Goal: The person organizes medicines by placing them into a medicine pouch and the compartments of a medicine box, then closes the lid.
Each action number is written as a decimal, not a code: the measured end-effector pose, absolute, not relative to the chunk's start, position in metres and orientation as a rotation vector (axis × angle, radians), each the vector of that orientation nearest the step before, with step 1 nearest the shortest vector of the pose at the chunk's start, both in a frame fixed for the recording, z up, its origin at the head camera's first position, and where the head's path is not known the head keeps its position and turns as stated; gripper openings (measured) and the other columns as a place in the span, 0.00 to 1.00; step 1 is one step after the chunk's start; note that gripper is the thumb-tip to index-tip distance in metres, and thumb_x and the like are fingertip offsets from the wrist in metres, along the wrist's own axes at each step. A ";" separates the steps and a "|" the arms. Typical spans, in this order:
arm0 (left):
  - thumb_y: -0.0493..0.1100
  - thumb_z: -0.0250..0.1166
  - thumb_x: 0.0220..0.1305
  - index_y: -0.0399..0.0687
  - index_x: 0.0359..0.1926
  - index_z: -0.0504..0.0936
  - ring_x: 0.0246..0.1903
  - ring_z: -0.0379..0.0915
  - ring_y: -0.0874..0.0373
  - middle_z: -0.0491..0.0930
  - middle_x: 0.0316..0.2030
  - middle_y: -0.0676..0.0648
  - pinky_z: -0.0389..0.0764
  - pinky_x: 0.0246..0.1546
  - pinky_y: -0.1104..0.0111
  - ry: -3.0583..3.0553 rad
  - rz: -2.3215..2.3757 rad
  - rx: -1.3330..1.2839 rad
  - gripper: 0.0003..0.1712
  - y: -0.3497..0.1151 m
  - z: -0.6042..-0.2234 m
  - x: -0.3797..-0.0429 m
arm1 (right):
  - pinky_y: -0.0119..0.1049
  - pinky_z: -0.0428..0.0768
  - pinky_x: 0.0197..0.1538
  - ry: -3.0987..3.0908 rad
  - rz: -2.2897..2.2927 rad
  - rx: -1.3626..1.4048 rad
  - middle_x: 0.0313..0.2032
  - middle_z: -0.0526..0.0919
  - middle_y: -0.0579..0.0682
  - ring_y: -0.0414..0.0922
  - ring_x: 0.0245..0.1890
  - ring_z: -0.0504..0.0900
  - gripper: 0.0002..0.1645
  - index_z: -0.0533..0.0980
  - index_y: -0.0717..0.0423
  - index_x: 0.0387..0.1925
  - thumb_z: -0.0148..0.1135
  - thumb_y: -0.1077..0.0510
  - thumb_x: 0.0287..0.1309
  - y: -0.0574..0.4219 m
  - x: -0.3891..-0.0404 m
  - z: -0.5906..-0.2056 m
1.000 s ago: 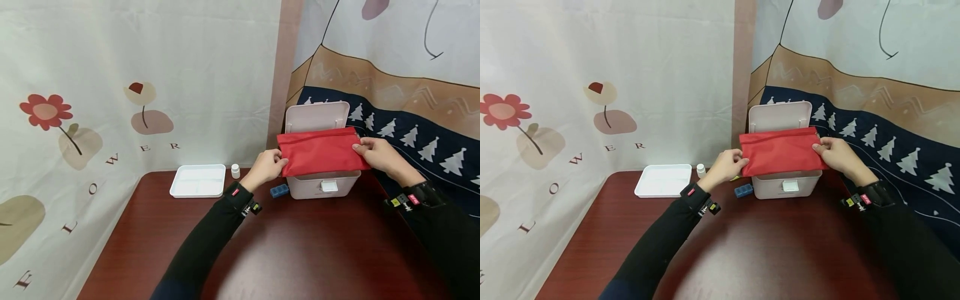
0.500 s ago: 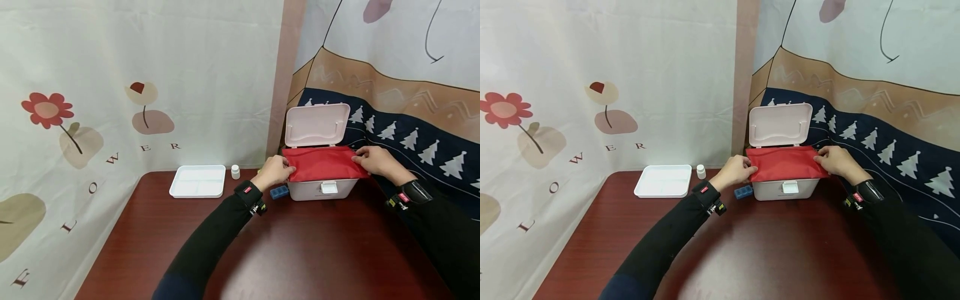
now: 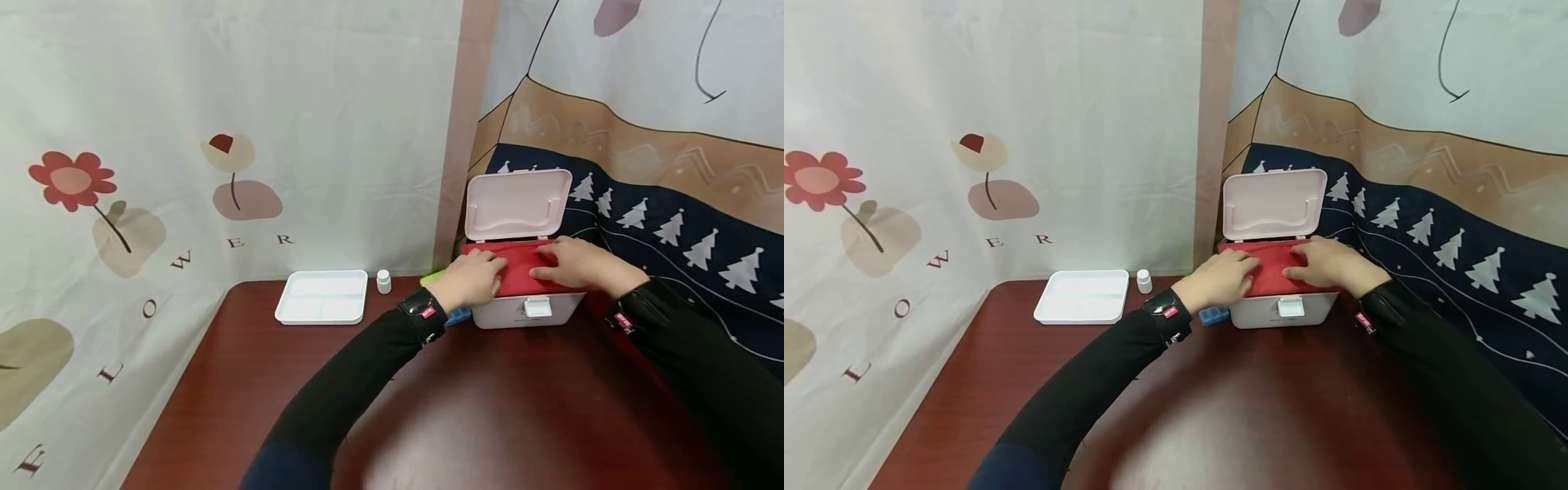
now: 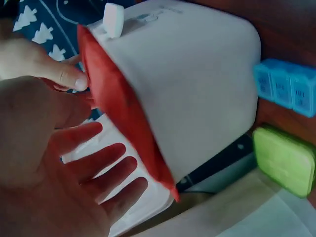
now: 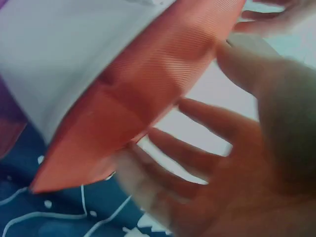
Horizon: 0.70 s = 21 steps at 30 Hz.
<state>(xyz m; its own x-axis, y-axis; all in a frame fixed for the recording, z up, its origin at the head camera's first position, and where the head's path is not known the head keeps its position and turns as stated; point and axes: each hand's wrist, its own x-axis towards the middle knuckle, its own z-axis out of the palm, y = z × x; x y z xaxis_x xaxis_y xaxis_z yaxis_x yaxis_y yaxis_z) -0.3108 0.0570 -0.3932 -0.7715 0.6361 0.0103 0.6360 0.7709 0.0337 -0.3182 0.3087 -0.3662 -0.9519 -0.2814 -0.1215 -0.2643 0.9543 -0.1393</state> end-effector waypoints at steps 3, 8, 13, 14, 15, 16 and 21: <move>0.53 0.47 0.87 0.61 0.86 0.65 0.80 0.66 0.54 0.67 0.83 0.51 0.68 0.81 0.60 2.888 0.012 1.043 0.32 0.063 -0.396 -0.311 | 0.77 0.73 0.69 2.904 -0.105 -0.417 0.70 0.74 0.79 0.75 0.68 0.75 0.46 0.72 0.67 0.76 0.66 0.37 0.75 0.305 -0.321 -0.366; 0.54 0.48 0.87 0.62 0.87 0.62 0.81 0.64 0.54 0.66 0.83 0.52 0.65 0.83 0.60 2.868 -0.021 0.996 0.33 0.067 -0.402 -0.313 | 0.78 0.70 0.72 2.874 -0.095 -0.461 0.72 0.74 0.79 0.76 0.71 0.74 0.44 0.71 0.67 0.77 0.64 0.38 0.77 0.302 -0.327 -0.373; 0.55 0.50 0.86 0.62 0.85 0.65 0.77 0.70 0.55 0.72 0.79 0.52 0.68 0.80 0.61 2.889 -0.079 0.985 0.32 0.071 -0.405 -0.314 | 0.77 0.71 0.73 2.861 -0.083 -0.506 0.71 0.75 0.78 0.77 0.71 0.75 0.42 0.72 0.68 0.76 0.63 0.40 0.79 0.302 -0.329 -0.379; 0.55 0.50 0.86 0.61 0.84 0.66 0.76 0.71 0.55 0.73 0.78 0.52 0.69 0.79 0.61 2.892 -0.086 0.983 0.32 0.072 -0.405 -0.314 | 0.77 0.71 0.73 2.862 -0.078 -0.510 0.71 0.76 0.78 0.76 0.71 0.75 0.41 0.73 0.68 0.76 0.63 0.41 0.79 0.302 -0.329 -0.379; 0.55 0.50 0.86 0.60 0.84 0.67 0.76 0.72 0.55 0.74 0.78 0.52 0.69 0.79 0.60 2.897 -0.099 0.987 0.31 0.074 -0.406 -0.314 | 0.76 0.72 0.72 2.863 -0.073 -0.516 0.70 0.76 0.78 0.76 0.70 0.76 0.41 0.73 0.69 0.75 0.63 0.41 0.79 0.301 -0.329 -0.379; 0.55 0.51 0.86 0.60 0.83 0.68 0.75 0.72 0.55 0.74 0.77 0.52 0.70 0.79 0.60 2.899 -0.106 0.981 0.31 0.075 -0.406 -0.314 | 0.76 0.72 0.72 2.866 -0.066 -0.523 0.70 0.77 0.78 0.75 0.70 0.77 0.40 0.73 0.69 0.75 0.63 0.42 0.79 0.301 -0.329 -0.380; 0.55 0.52 0.85 0.61 0.81 0.72 0.73 0.75 0.57 0.77 0.74 0.54 0.71 0.77 0.61 2.892 -0.110 0.937 0.29 0.081 -0.405 -0.315 | 0.73 0.73 0.73 2.864 -0.064 -0.581 0.68 0.80 0.76 0.72 0.68 0.80 0.37 0.75 0.70 0.73 0.63 0.46 0.79 0.296 -0.331 -0.383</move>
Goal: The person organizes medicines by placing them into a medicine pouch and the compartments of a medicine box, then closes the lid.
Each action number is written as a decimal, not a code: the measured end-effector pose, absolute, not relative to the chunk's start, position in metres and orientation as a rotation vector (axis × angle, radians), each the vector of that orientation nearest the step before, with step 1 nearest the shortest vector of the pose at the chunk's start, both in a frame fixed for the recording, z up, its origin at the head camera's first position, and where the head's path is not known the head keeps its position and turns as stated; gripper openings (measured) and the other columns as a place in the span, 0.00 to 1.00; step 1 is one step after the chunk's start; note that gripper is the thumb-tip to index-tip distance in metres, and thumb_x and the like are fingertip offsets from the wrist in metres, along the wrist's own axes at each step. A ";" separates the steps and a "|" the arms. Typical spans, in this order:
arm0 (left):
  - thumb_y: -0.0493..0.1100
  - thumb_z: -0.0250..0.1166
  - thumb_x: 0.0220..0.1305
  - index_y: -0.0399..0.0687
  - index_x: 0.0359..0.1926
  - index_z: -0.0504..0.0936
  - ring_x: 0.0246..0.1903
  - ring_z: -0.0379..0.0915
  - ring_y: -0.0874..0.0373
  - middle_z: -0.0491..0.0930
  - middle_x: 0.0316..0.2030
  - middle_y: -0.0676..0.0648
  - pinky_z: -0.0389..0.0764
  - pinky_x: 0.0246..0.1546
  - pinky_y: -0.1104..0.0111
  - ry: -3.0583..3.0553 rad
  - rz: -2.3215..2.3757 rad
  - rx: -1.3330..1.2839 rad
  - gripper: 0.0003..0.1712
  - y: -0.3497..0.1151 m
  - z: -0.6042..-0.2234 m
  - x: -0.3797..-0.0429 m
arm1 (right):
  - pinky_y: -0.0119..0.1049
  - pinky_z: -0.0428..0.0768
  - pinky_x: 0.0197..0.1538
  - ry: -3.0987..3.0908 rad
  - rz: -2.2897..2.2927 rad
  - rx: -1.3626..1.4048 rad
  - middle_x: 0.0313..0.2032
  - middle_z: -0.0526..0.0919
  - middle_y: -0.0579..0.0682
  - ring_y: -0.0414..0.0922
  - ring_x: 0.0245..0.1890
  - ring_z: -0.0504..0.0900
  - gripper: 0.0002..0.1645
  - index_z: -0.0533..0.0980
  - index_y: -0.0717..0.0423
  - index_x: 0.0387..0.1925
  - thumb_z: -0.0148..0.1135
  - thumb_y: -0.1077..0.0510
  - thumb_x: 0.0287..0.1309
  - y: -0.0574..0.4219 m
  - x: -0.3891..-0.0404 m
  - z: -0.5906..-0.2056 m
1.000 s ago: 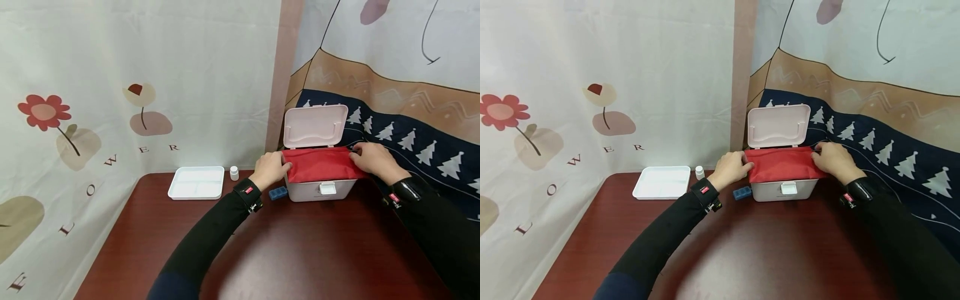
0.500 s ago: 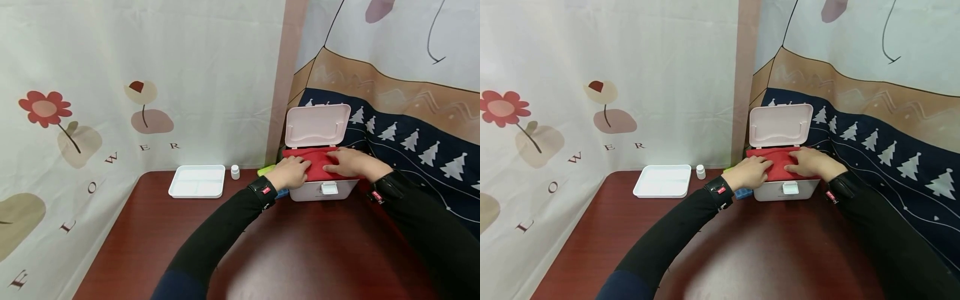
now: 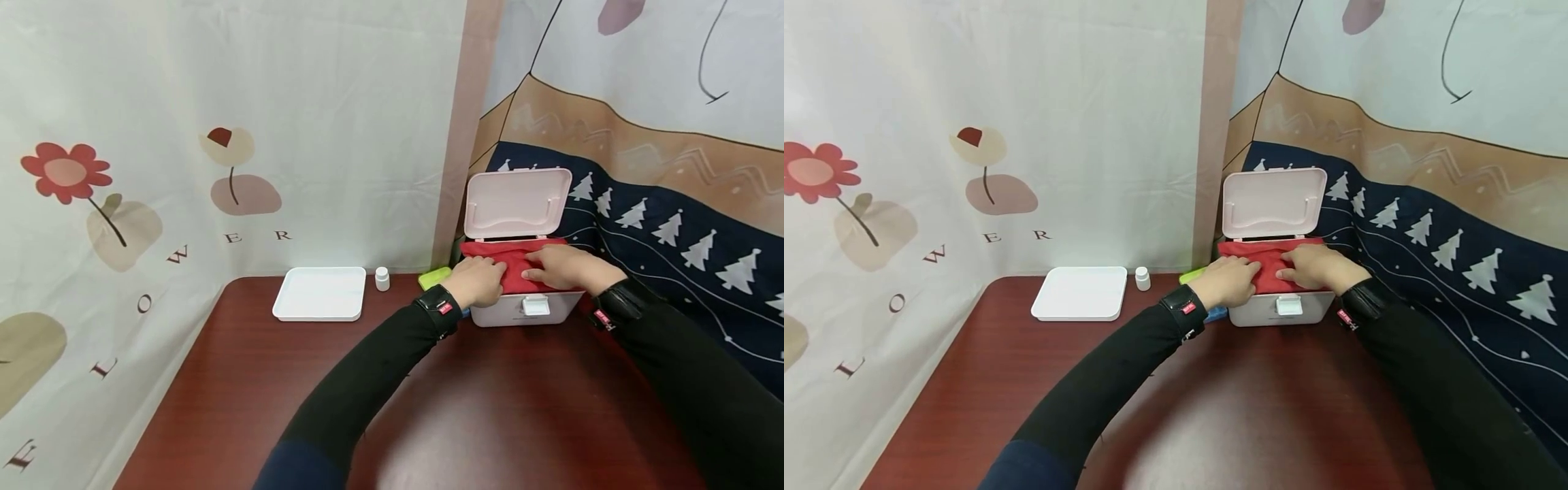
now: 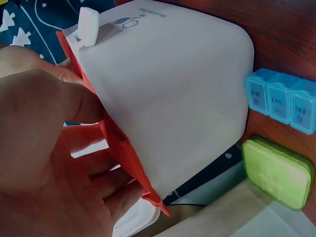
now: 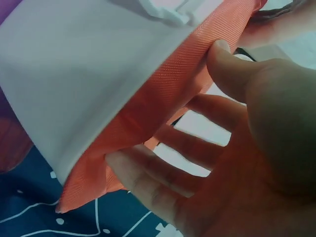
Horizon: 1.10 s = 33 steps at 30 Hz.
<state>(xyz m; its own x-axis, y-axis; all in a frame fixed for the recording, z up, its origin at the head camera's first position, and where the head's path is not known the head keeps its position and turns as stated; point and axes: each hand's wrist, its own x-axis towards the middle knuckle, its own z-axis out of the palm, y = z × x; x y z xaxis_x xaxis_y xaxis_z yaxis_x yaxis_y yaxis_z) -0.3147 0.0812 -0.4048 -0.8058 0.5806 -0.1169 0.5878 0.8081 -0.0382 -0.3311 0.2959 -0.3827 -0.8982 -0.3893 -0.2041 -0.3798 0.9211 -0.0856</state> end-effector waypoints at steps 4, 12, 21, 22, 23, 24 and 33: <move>0.54 0.53 0.85 0.60 0.77 0.75 0.70 0.78 0.58 0.80 0.71 0.55 0.74 0.74 0.62 2.880 -0.128 0.924 0.26 0.085 -0.402 -0.315 | 0.74 0.73 0.72 2.856 -0.046 -0.596 0.67 0.80 0.76 0.72 0.68 0.80 0.35 0.76 0.69 0.73 0.63 0.46 0.79 0.295 -0.332 -0.384; 0.50 0.59 0.81 0.60 0.65 0.85 0.61 0.82 0.59 0.85 0.64 0.56 0.77 0.66 0.62 2.862 -0.157 0.903 0.18 0.089 -0.398 -0.316 | 0.71 0.76 0.71 2.827 -0.055 -0.663 0.63 0.84 0.76 0.71 0.64 0.83 0.30 0.80 0.71 0.68 0.63 0.50 0.79 0.291 -0.336 -0.388; 0.49 0.62 0.77 0.64 0.51 0.88 0.50 0.81 0.61 0.87 0.59 0.57 0.83 0.49 0.61 2.727 -0.112 0.876 0.10 0.123 -0.441 -0.364 | 0.43 0.80 0.43 2.763 -0.154 -0.748 0.31 0.86 0.49 0.46 0.34 0.80 0.14 0.90 0.55 0.45 0.65 0.51 0.77 0.291 -0.333 -0.404; 0.50 0.62 0.76 0.65 0.51 0.87 0.51 0.80 0.62 0.86 0.60 0.58 0.83 0.49 0.60 2.716 -0.131 0.863 0.09 0.129 -0.451 -0.375 | 0.41 0.78 0.41 2.764 -0.173 -0.737 0.29 0.84 0.47 0.45 0.33 0.79 0.14 0.90 0.54 0.44 0.65 0.50 0.78 0.291 -0.333 -0.405; 0.51 0.62 0.76 0.67 0.51 0.86 0.51 0.80 0.62 0.86 0.61 0.58 0.83 0.48 0.60 2.702 -0.148 0.852 0.09 0.136 -0.462 -0.387 | 0.40 0.77 0.39 2.763 -0.194 -0.741 0.28 0.84 0.47 0.44 0.32 0.79 0.14 0.91 0.54 0.44 0.64 0.51 0.78 0.290 -0.335 -0.407; 0.51 0.63 0.75 0.68 0.50 0.86 0.51 0.80 0.62 0.86 0.60 0.59 0.84 0.46 0.59 2.684 -0.158 0.854 0.09 0.141 -0.471 -0.398 | 0.39 0.76 0.39 2.764 -0.203 -0.752 0.28 0.83 0.47 0.44 0.32 0.79 0.14 0.91 0.53 0.44 0.64 0.51 0.78 0.290 -0.337 -0.408; 0.44 0.62 0.76 0.57 0.50 0.87 0.48 0.81 0.61 0.88 0.53 0.56 0.79 0.47 0.69 2.694 -0.095 0.897 0.08 0.131 -0.440 -0.371 | 0.39 0.79 0.42 2.741 -0.234 -0.833 0.32 0.86 0.43 0.42 0.33 0.81 0.13 0.91 0.41 0.42 0.62 0.47 0.76 0.320 -0.392 -0.471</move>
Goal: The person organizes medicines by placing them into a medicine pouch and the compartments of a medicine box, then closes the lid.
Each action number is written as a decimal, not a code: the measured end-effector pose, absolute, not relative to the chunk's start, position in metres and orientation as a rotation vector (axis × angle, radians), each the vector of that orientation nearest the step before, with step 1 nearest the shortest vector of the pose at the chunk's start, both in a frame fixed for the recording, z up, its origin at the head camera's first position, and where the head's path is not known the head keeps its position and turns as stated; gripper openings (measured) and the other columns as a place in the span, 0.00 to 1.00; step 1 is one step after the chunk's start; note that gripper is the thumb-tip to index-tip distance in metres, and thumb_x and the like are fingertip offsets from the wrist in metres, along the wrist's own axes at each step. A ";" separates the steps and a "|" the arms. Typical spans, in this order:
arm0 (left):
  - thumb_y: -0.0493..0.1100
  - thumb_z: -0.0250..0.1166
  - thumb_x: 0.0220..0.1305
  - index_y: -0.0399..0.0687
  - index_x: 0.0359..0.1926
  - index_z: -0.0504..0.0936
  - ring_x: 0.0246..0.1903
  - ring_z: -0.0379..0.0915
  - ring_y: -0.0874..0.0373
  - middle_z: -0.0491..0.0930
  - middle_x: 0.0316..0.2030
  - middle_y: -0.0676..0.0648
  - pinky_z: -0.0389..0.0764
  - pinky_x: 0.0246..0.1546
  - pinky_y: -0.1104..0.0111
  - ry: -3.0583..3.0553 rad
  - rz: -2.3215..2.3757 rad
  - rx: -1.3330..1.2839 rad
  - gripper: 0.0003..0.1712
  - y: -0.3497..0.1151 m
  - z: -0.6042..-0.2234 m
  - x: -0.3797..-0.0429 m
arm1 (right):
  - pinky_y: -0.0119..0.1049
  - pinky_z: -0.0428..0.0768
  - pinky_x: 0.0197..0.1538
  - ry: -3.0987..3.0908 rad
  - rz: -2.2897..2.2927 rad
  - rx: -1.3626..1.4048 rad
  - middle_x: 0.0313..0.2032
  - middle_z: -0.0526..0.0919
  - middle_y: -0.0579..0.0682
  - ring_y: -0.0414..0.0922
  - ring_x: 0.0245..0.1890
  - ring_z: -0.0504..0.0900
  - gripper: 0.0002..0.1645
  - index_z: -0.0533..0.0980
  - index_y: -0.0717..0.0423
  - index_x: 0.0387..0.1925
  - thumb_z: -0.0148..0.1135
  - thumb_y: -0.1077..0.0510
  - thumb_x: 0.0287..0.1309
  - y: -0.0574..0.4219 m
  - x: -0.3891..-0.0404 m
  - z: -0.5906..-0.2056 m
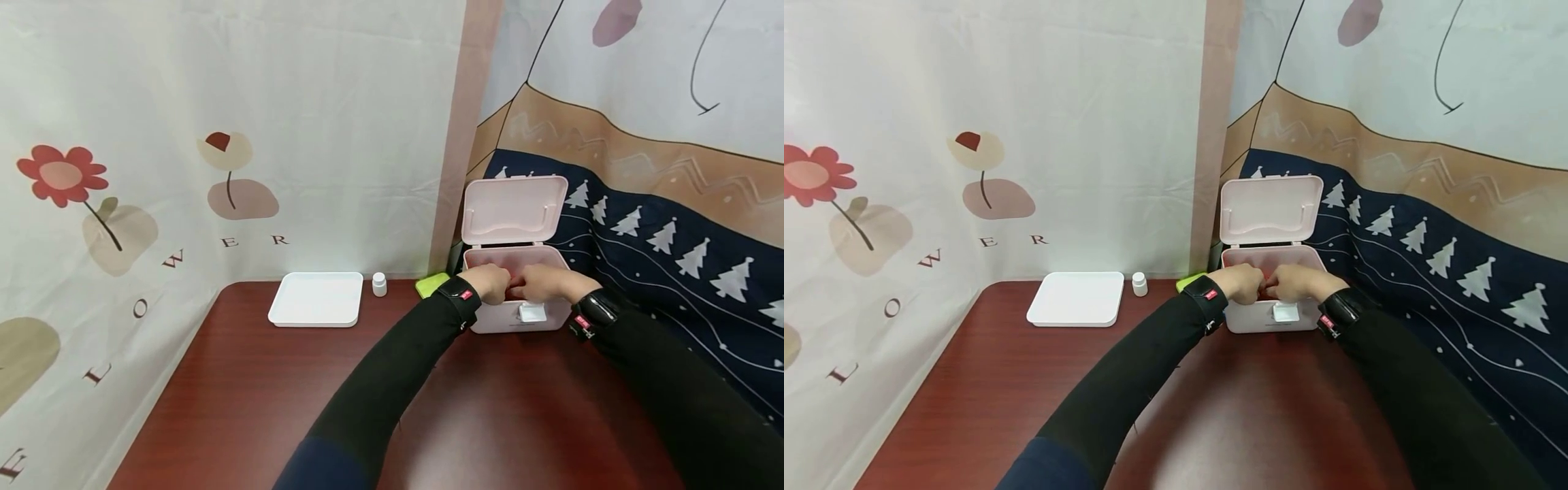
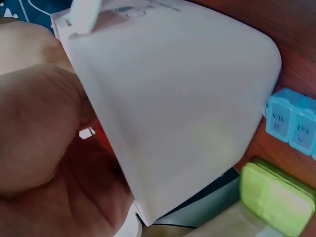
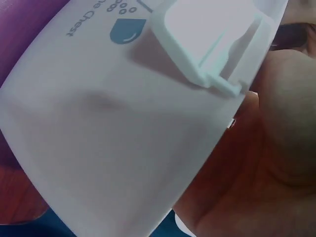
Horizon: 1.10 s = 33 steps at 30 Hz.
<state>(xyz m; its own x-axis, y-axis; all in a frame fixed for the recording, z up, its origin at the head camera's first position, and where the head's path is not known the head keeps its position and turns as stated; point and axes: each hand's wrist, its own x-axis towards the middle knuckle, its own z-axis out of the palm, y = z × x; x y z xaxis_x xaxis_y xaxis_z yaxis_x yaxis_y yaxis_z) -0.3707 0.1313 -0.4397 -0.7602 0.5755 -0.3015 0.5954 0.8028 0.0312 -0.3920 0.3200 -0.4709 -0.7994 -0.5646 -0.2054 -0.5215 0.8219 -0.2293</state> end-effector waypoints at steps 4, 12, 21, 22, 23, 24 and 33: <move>0.46 0.63 0.77 0.59 0.44 0.87 0.46 0.82 0.63 0.90 0.51 0.56 0.80 0.48 0.69 2.754 -0.122 0.887 0.07 0.133 -0.445 -0.373 | 0.36 0.76 0.40 2.733 -0.255 -0.766 0.30 0.85 0.41 0.41 0.32 0.80 0.12 0.88 0.40 0.35 0.64 0.46 0.74 0.318 -0.394 -0.478; 0.47 0.65 0.77 0.65 0.49 0.92 0.54 0.88 0.62 0.91 0.57 0.57 0.88 0.50 0.64 2.912 -0.104 0.795 0.10 0.139 -0.457 -0.375 | 0.41 0.80 0.45 2.700 -0.271 -0.626 0.35 0.87 0.48 0.46 0.37 0.83 0.15 0.88 0.44 0.39 0.61 0.44 0.76 0.312 -0.394 -0.478; 0.46 0.62 0.80 0.63 0.52 0.91 0.50 0.88 0.60 0.91 0.56 0.56 0.88 0.47 0.61 2.885 -0.236 0.867 0.11 0.131 -0.450 -0.380 | 0.50 0.84 0.50 2.725 -0.297 -0.767 0.44 0.91 0.55 0.49 0.42 0.84 0.24 0.89 0.50 0.58 0.58 0.41 0.80 0.307 -0.384 -0.463; 0.46 0.63 0.79 0.62 0.49 0.91 0.48 0.87 0.61 0.91 0.55 0.56 0.87 0.47 0.62 2.882 -0.215 0.891 0.10 0.128 -0.448 -0.378 | 0.48 0.84 0.49 2.737 -0.315 -0.771 0.41 0.90 0.52 0.47 0.40 0.83 0.22 0.90 0.49 0.55 0.58 0.42 0.80 0.306 -0.383 -0.462; 0.45 0.63 0.79 0.60 0.47 0.90 0.47 0.86 0.61 0.91 0.53 0.56 0.86 0.46 0.64 2.873 -0.187 0.921 0.09 0.124 -0.443 -0.376 | 0.45 0.82 0.46 2.753 -0.333 -0.778 0.38 0.89 0.50 0.45 0.38 0.83 0.19 0.90 0.48 0.52 0.59 0.43 0.79 0.304 -0.380 -0.462; 0.45 0.64 0.78 0.59 0.43 0.90 0.46 0.86 0.61 0.92 0.50 0.56 0.86 0.46 0.64 2.876 -0.153 0.957 0.08 0.120 -0.441 -0.374 | 0.43 0.80 0.44 2.766 -0.369 -0.797 0.36 0.88 0.48 0.44 0.37 0.82 0.18 0.90 0.48 0.50 0.60 0.45 0.79 0.302 -0.377 -0.460; 0.45 0.68 0.77 0.54 0.36 0.90 0.32 0.76 0.62 0.81 0.29 0.57 0.74 0.36 0.72 2.889 0.422 1.226 0.09 0.060 -0.404 -0.356 | 0.34 0.68 0.31 3.006 -0.643 -0.756 0.20 0.69 0.41 0.40 0.22 0.70 0.14 0.84 0.54 0.31 0.61 0.58 0.76 0.265 -0.322 -0.408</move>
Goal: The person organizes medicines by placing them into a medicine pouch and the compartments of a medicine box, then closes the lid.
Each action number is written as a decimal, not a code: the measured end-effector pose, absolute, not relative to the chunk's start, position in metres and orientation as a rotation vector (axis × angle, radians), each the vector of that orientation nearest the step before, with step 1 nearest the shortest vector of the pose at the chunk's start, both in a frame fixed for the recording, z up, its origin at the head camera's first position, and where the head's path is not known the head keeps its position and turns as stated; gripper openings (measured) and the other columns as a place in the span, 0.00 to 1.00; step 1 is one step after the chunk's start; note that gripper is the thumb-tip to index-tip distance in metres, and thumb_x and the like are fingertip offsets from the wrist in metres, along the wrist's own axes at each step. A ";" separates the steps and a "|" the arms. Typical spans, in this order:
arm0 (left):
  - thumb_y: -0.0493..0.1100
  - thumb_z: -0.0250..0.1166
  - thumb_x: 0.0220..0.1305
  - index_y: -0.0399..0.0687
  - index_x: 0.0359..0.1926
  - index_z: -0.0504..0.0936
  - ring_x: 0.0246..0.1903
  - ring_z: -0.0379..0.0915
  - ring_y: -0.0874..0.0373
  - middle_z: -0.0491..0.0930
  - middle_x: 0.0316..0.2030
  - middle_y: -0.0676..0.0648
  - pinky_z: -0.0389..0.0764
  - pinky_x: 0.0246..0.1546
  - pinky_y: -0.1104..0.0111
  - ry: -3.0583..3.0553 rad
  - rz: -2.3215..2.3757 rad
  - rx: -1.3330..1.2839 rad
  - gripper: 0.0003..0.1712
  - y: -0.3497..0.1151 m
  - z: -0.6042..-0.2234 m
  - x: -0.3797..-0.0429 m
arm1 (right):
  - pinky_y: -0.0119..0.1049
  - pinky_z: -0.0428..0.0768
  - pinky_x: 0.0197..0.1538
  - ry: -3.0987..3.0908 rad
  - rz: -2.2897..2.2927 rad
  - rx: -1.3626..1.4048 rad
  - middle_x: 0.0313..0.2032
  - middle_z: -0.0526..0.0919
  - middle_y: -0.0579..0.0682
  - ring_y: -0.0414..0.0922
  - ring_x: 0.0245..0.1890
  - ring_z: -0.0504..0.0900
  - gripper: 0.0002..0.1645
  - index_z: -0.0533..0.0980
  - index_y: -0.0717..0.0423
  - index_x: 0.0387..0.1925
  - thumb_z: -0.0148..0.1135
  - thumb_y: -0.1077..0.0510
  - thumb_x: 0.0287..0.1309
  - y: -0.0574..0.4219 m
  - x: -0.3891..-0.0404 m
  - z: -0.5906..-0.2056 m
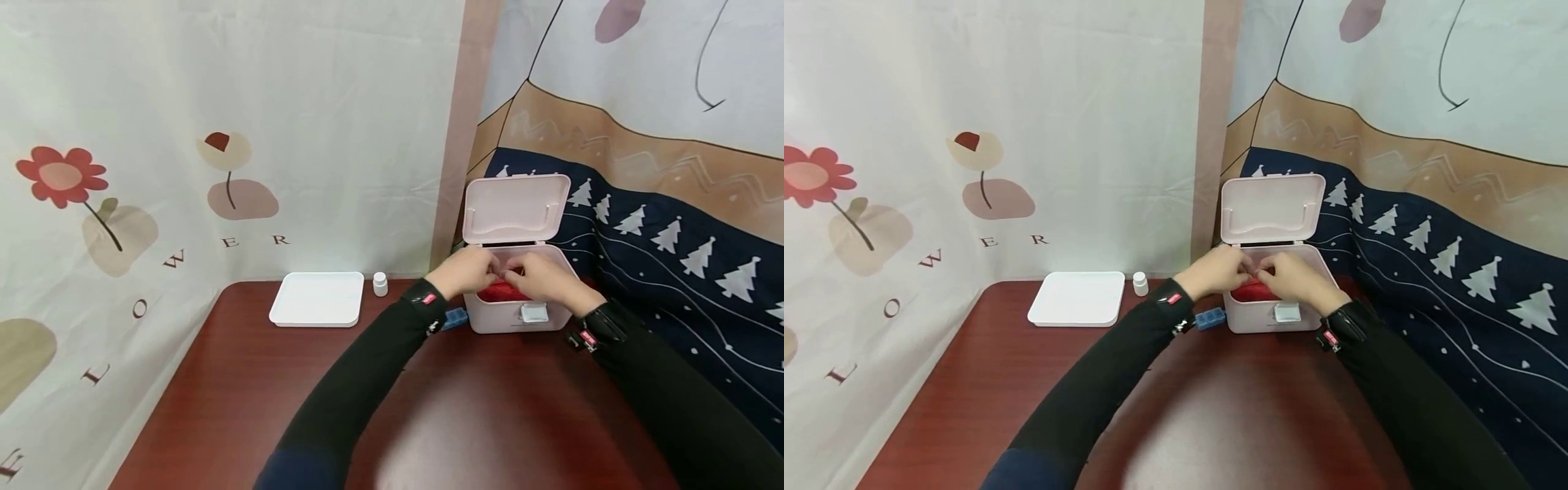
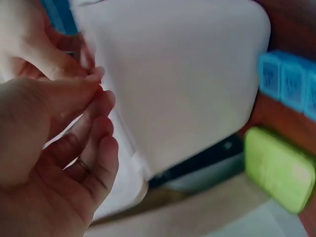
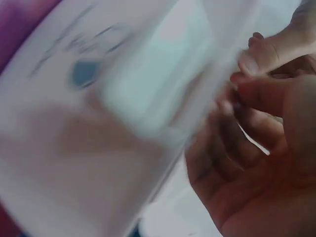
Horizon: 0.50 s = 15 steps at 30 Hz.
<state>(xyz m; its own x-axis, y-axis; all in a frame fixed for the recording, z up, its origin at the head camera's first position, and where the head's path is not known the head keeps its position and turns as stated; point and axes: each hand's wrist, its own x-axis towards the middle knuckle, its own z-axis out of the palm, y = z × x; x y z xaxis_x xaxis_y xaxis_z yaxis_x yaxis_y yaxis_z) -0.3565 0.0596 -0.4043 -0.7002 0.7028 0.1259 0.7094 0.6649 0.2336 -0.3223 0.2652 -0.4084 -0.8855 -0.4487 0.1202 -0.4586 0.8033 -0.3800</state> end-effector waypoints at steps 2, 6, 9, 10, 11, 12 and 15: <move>0.46 0.65 0.79 0.54 0.38 0.90 0.30 0.75 0.61 0.80 0.28 0.56 0.73 0.34 0.71 -2.814 -0.524 -1.193 0.10 0.038 -0.400 -0.351 | 0.34 0.68 0.30 -2.922 0.675 0.706 0.20 0.69 0.41 0.40 0.23 0.70 0.13 0.85 0.52 0.33 0.61 0.58 0.76 0.250 -0.308 -0.397; 0.48 0.62 0.82 0.53 0.47 0.93 0.36 0.82 0.62 0.89 0.35 0.55 0.81 0.43 0.69 -2.799 -0.620 -1.086 0.13 -0.010 -0.401 -0.342 | 0.33 0.68 0.29 -2.847 0.788 0.722 0.20 0.71 0.41 0.40 0.22 0.71 0.13 0.84 0.51 0.31 0.60 0.58 0.74 0.213 -0.286 -0.386; 0.49 0.63 0.82 0.52 0.51 0.94 0.42 0.88 0.59 0.93 0.43 0.53 0.86 0.50 0.63 -2.822 -0.665 -0.955 0.14 -0.050 -0.407 -0.332 | 0.33 0.69 0.31 -2.820 0.835 0.772 0.20 0.74 0.39 0.38 0.24 0.72 0.13 0.83 0.49 0.27 0.61 0.59 0.70 0.182 -0.275 -0.388; 0.49 0.63 0.82 0.52 0.52 0.94 0.43 0.88 0.58 0.94 0.44 0.52 0.87 0.50 0.61 -2.830 -0.684 -0.906 0.15 -0.063 -0.410 -0.328 | 0.33 0.70 0.31 -2.828 0.840 0.785 0.20 0.74 0.39 0.38 0.24 0.72 0.13 0.83 0.48 0.27 0.61 0.59 0.69 0.173 -0.273 -0.391; 0.49 0.63 0.81 0.51 0.52 0.94 0.43 0.89 0.56 0.94 0.44 0.51 0.87 0.50 0.60 -2.835 -0.712 -0.861 0.15 -0.076 -0.414 -0.325 | 0.33 0.70 0.32 -2.840 0.846 0.797 0.20 0.75 0.38 0.38 0.25 0.73 0.12 0.84 0.47 0.27 0.62 0.58 0.68 0.164 -0.272 -0.394; 0.50 0.64 0.81 0.50 0.52 0.94 0.42 0.88 0.55 0.94 0.43 0.50 0.87 0.50 0.59 -2.846 -0.747 -0.809 0.15 -0.089 -0.418 -0.322 | 0.33 0.71 0.34 -2.851 0.854 0.806 0.20 0.75 0.37 0.38 0.26 0.73 0.12 0.85 0.46 0.27 0.62 0.58 0.68 0.156 -0.272 -0.398; 0.50 0.63 0.81 0.49 0.54 0.94 0.39 0.87 0.55 0.93 0.41 0.50 0.86 0.48 0.57 -2.862 -0.847 -0.653 0.16 -0.127 -0.434 -0.314 | 0.34 0.72 0.35 -2.907 0.880 0.807 0.19 0.76 0.38 0.38 0.26 0.74 0.13 0.84 0.46 0.26 0.63 0.55 0.68 0.132 -0.275 -0.412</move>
